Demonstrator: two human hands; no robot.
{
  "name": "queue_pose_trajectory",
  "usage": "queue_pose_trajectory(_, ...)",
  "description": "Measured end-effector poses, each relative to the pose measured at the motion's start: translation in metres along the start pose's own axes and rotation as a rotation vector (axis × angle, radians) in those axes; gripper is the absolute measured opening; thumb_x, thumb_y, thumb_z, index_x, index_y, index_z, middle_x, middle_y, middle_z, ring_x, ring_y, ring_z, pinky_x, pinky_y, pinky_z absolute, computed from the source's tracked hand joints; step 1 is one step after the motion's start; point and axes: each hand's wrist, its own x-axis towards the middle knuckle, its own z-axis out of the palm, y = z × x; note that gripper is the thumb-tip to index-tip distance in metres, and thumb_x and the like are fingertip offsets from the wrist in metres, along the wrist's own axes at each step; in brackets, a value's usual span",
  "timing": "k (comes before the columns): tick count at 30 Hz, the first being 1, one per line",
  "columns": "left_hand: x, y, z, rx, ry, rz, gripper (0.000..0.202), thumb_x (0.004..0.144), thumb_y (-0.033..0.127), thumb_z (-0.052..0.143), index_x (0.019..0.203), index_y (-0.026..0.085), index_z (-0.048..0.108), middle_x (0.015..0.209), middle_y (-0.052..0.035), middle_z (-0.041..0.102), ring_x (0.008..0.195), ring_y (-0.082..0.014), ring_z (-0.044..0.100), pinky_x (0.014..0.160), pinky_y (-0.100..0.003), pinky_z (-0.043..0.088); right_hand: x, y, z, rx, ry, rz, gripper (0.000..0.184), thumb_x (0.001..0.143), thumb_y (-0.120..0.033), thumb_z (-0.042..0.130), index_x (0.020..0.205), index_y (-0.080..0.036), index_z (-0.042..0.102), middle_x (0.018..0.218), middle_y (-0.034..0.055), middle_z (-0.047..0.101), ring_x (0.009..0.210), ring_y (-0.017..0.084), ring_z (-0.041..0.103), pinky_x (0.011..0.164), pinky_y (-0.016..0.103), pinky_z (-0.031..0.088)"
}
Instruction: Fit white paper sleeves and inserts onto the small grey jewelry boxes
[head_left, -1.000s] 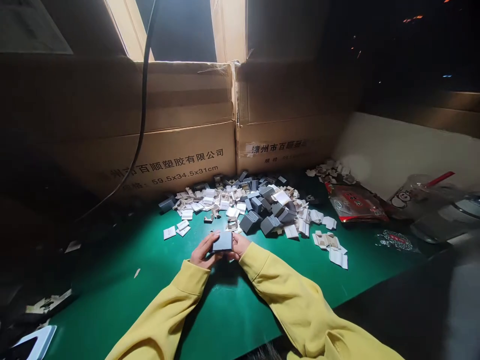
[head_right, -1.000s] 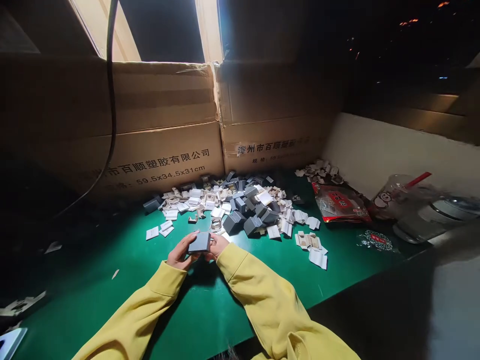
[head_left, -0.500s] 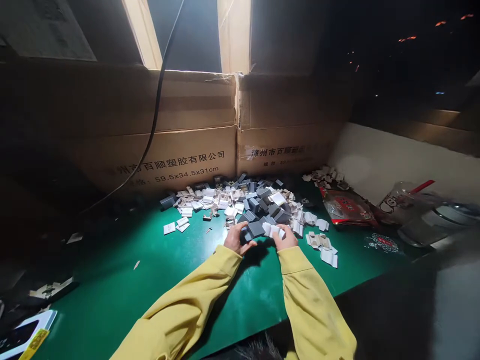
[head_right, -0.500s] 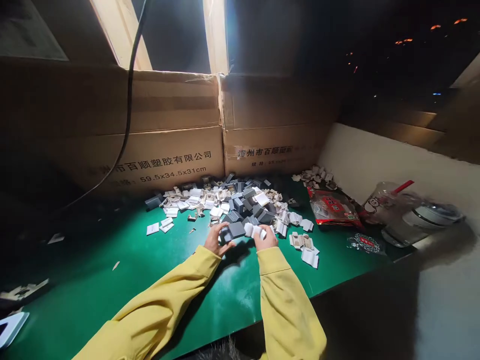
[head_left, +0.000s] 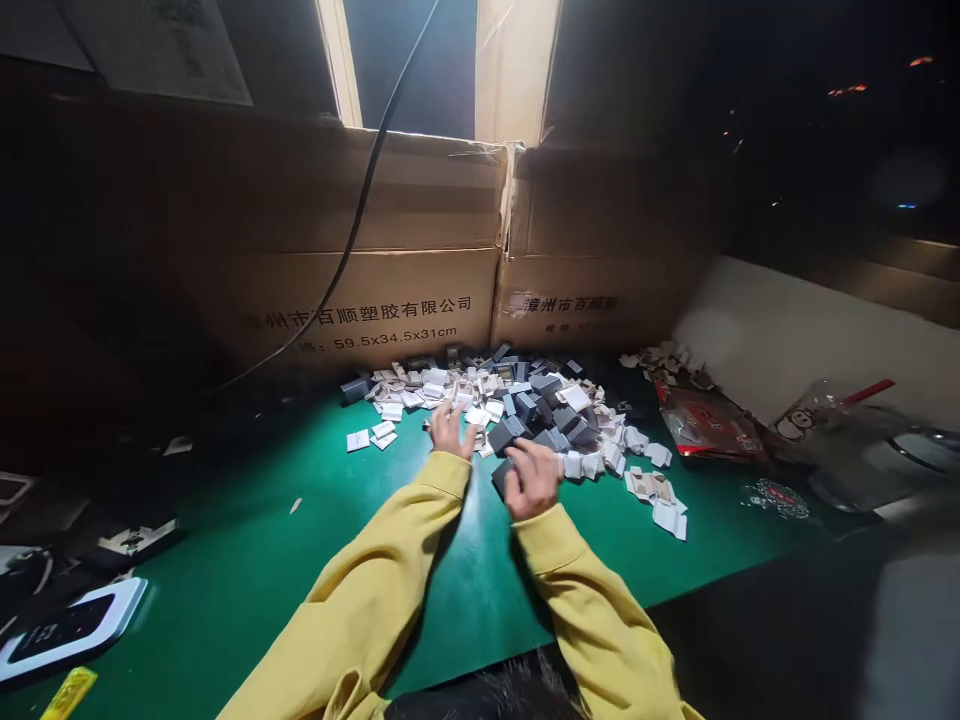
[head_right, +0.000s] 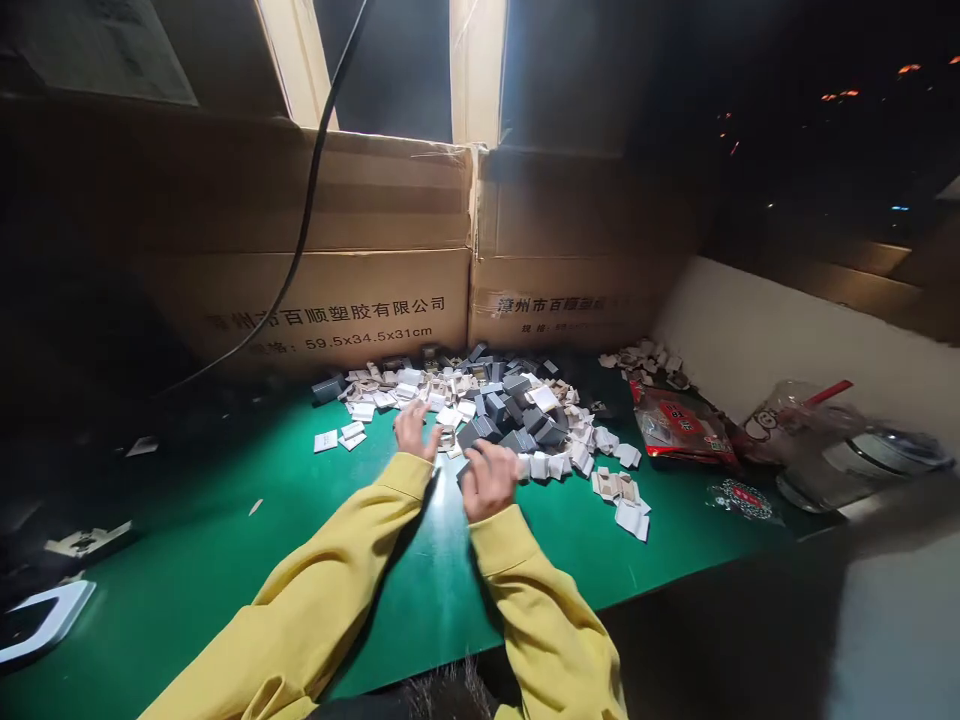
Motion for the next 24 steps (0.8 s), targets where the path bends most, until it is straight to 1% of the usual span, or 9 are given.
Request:
queue_pose_trajectory(4, 0.036, -0.043, -0.044, 0.042, 0.177, -0.131, 0.047, 0.092, 0.028, 0.046, 0.129, 0.001, 0.056, 0.146, -0.0267, 0.04, 0.141, -0.0337, 0.029, 0.118, -0.049, 0.017, -0.008, -0.022, 0.039, 0.264, -0.33, -0.187, 0.026, 0.081, -0.015, 0.053, 0.099, -0.022, 0.07, 0.11, 0.0112, 0.067, 0.1, 0.025, 0.061, 0.086, 0.042, 0.052)
queue_pose_trajectory(7, 0.053, -0.082, -0.072, 0.181, 0.287, -0.325, 0.06, 0.085, 0.023, 0.053, 0.139, -0.002, 0.047, 0.15, -0.0258, 0.034, 0.141, -0.0343, 0.026, 0.119, -0.046, 0.018, 0.003, -0.024, 0.064, 0.28, -0.586, -0.151, 0.019, 0.08, -0.012, 0.056, 0.089, -0.022, 0.069, 0.104, 0.0088, 0.069, 0.1, 0.022, 0.061, 0.085, 0.036, 0.053)
queue_pose_trajectory(10, 0.064, -0.114, -0.089, 0.261, 0.25, -0.421, 0.072, 0.082, 0.022, 0.058, 0.146, -0.002, 0.037, 0.156, -0.0258, 0.026, 0.143, -0.0366, 0.023, 0.119, -0.046, 0.018, 0.023, -0.023, 0.082, 0.182, -0.72, -0.029, 0.017, 0.083, -0.012, 0.056, 0.09, -0.021, 0.069, 0.096, 0.0074, 0.07, 0.094, 0.021, 0.063, 0.081, 0.032, 0.052)
queue_pose_trajectory(13, 0.075, -0.133, -0.099, 0.288, 0.16, -0.352, 0.076, 0.082, 0.021, 0.057, 0.149, -0.002, 0.031, 0.159, -0.0256, 0.02, 0.146, -0.0371, 0.017, 0.12, -0.047, 0.014, 0.037, -0.026, 0.093, 0.125, -0.737, 0.082, 0.019, 0.086, -0.016, 0.055, 0.095, -0.022, 0.07, 0.101, 0.0053, 0.071, 0.091, 0.02, 0.065, 0.077, 0.03, 0.051)
queue_pose_trajectory(15, 0.081, -0.139, -0.102, 0.292, 0.111, -0.33, 0.074, 0.082, 0.021, 0.056, 0.149, -0.001, 0.033, 0.159, -0.0251, 0.022, 0.147, -0.0375, 0.016, 0.12, -0.05, 0.015, 0.039, -0.026, 0.098, 0.139, -0.718, 0.118, 0.021, 0.086, -0.016, 0.054, 0.098, -0.022, 0.07, 0.102, 0.0038, 0.072, 0.092, 0.02, 0.065, 0.078, 0.029, 0.051)
queue_pose_trajectory(17, 0.087, -0.142, -0.104, 0.281, 0.068, -0.35, 0.066, 0.083, 0.024, 0.055, 0.145, 0.004, 0.042, 0.153, -0.023, 0.036, 0.143, -0.0386, 0.027, 0.116, -0.055, 0.021, 0.037, -0.024, 0.102, 0.169, -0.678, 0.131, 0.023, 0.086, -0.015, 0.054, 0.1, -0.022, 0.07, 0.102, 0.0038, 0.073, 0.095, 0.02, 0.065, 0.082, 0.03, 0.051)
queue_pose_trajectory(20, 0.093, -0.139, -0.103, 0.271, 0.015, -0.433, 0.05, 0.081, 0.024, 0.054, 0.129, 0.008, 0.06, 0.13, -0.0209, 0.059, 0.125, -0.0386, 0.049, 0.109, -0.057, 0.032, 0.035, -0.016, 0.109, 0.174, -0.573, 0.134, 0.023, 0.084, -0.012, 0.054, 0.097, -0.021, 0.071, 0.098, 0.0061, 0.072, 0.097, 0.021, 0.062, 0.086, 0.032, 0.05)
queue_pose_trajectory(22, 0.095, -0.131, -0.102, 0.258, 0.049, -0.489, 0.043, 0.079, 0.022, 0.054, 0.118, 0.007, 0.065, 0.119, -0.0202, 0.063, 0.118, -0.036, 0.053, 0.108, -0.052, 0.036, 0.034, -0.01, 0.113, 0.165, -0.49, 0.118, 0.023, 0.084, -0.011, 0.053, 0.094, -0.019, 0.072, 0.093, 0.0074, 0.071, 0.098, 0.022, 0.06, 0.088, 0.033, 0.049)
queue_pose_trajectory(24, 0.09, -0.119, -0.102, 0.188, 0.161, -0.508, 0.039, 0.08, 0.02, 0.053, 0.116, 0.009, 0.066, 0.12, -0.0179, 0.062, 0.119, -0.0322, 0.053, 0.109, -0.046, 0.036, 0.035, -0.004, 0.115, 0.161, -0.414, 0.095, 0.023, 0.085, -0.01, 0.051, 0.091, -0.018, 0.072, 0.092, 0.008, 0.07, 0.098, 0.022, 0.058, 0.09, 0.034, 0.048)
